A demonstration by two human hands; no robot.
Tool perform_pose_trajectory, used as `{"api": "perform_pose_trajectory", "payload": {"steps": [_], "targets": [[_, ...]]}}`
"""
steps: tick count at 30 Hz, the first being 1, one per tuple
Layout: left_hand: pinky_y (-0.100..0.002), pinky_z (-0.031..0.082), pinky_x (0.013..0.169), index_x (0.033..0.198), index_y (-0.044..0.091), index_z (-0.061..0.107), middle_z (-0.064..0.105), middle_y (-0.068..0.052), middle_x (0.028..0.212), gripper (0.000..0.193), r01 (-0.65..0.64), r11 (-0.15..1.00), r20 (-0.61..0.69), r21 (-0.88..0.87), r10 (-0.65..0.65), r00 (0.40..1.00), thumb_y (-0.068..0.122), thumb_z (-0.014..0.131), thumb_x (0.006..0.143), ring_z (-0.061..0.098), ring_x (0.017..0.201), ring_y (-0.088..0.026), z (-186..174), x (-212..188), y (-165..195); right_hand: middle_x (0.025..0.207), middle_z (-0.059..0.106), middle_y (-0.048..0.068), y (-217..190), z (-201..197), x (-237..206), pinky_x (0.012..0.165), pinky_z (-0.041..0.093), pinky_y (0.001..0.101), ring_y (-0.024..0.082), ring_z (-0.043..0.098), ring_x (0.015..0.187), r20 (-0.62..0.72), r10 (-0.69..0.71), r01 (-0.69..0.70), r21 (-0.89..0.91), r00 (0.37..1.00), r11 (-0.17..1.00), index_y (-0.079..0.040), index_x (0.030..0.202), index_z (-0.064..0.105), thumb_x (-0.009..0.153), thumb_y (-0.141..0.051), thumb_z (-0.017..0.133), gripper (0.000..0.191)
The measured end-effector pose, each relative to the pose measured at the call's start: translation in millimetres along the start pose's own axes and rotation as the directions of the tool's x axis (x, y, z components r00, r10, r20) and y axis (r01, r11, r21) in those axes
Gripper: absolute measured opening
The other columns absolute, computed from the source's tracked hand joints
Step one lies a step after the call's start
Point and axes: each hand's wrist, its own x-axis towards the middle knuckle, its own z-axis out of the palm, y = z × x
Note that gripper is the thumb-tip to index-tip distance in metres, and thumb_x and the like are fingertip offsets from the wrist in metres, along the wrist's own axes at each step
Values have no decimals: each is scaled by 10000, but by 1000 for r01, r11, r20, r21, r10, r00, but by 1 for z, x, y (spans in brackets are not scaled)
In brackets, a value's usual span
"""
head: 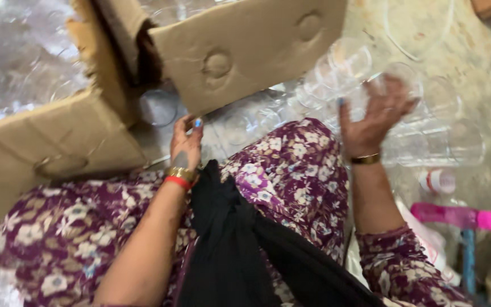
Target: The person sits on the floor between open cartons of clear plastic cups and stacks the cups by hand, placing stacked cups into the cardboard boxes. At the end the person picks up a plastic milk bag from the floor.
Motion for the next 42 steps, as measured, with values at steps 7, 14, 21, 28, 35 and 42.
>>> {"api": "perform_pose_trajectory", "payload": {"steps": [7,14,21,28,35,42], "targets": [[-374,528,912,1333,49,565,641,-153,1259,551,-97,989,-114,110,110,987,402,696,932,649,1059,-254,5,14,-12,1170,690,150,-66,159,-55,994,414,552,338,616,1143,948,274,442,-318,162,839,-140,1201,644,819,-543,725,562],[-394,481,1045,1425,45,488,601,-202,1387,757,-8,997,-17,80,9,1000,437,778,846,601,1242,-326,4,20,-14,1006,760,84,-52,213,-95,873,578,463,235,771,955,922,171,-344,-45,347,938,-107,1078,667,943,-158,598,159],[-445,361,1115,1551,-44,131,357,-305,1512,1372,34,999,147,10,-35,988,535,948,614,383,1400,-388,37,14,-16,1011,706,70,-31,174,-75,953,605,479,236,718,988,960,-9,-947,273,278,-172,-18,1094,665,926,-60,637,175],[-455,432,1153,1461,-3,412,520,-217,1415,889,-180,974,-397,136,220,891,436,870,838,515,1328,-345,21,17,-12,1058,737,154,-60,235,-76,963,568,537,335,697,1061,854,302,-843,251,424,475,-33,1113,681,912,-195,678,259],[-400,461,1053,1441,46,377,459,-165,1413,816,-199,902,-421,-383,21,907,378,814,837,527,1262,-291,11,23,8,1102,691,147,-88,241,-96,1037,283,751,407,565,1141,924,-63,399,-101,377,911,-109,1041,707,689,-368,795,446],[-402,411,1125,1475,44,399,488,-189,1440,784,-213,945,-453,-250,80,888,355,820,891,506,1314,-299,13,19,6,1112,726,36,-91,224,-93,1114,321,687,297,615,1184,976,-118,353,46,185,935,-226,974,740,867,-258,636,153]]}}
